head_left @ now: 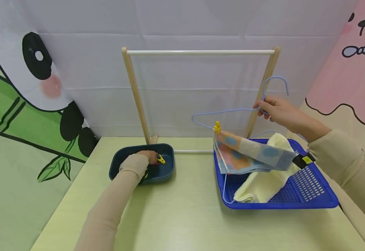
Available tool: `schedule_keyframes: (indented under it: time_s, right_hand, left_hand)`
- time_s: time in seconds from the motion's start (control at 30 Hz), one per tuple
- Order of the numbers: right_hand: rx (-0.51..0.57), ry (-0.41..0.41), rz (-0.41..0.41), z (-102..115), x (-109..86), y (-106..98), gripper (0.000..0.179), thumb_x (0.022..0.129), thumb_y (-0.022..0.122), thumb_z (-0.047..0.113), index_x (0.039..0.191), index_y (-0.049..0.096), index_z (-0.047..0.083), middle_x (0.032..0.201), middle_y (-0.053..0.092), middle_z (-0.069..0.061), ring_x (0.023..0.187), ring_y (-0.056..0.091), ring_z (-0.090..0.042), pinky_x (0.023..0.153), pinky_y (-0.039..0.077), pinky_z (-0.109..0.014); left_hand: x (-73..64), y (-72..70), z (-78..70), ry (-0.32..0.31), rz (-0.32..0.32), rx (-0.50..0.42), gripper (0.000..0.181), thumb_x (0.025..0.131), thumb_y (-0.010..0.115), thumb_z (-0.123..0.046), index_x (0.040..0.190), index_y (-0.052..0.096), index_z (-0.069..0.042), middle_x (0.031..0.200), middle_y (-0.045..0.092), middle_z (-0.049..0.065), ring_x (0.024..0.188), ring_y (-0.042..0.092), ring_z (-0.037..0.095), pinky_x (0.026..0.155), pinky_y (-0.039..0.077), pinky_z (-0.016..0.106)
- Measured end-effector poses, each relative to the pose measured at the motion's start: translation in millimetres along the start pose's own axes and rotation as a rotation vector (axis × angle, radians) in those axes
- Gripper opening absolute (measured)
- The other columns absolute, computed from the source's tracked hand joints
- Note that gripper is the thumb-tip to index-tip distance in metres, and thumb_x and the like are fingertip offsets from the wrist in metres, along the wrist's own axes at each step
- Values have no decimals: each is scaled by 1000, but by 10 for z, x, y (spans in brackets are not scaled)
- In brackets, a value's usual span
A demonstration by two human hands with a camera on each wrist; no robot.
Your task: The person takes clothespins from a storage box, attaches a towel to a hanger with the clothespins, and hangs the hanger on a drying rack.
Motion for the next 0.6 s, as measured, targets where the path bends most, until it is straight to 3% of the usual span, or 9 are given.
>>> schedule_keyframes:
  time_s: [0.13,0.3,0.6]
  right_hand:
    - [-2,3,4,8,-5,7,51,103,28,39,123,49,-3,97,51,-8,83,43,-24,67,35,-31]
    - [-1,2,2,12,-6,10,51,103,29,39,122,50,-3,96,51,-8,82,43,-23,66,35,-31]
    - [-4,8,12,16,-7,34,50,103,29,39,123,50,-2,98,52,-9,85,44,-26,67,36,-31]
  left_hand:
    - [-12,-19,-12,-17,1,-30,33,97,44,-13,127,54,-6,120,52,14,97,46,28,86,39,41]
    - [-15,-37,-18,-35,8,-44,40,97,43,-14,137,48,-8,134,47,17,101,45,29,89,38,44]
    - [2,-12,23,-35,8,-45,45,96,45,-14,141,44,-8,137,44,17,104,45,30,89,38,43]
Point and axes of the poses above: each hand's wrist, its own x-axis towards the middle knuckle, its own y-axis out of the palm, z = x × y, the point moved 2 cm from there along x, towards the middle knuckle
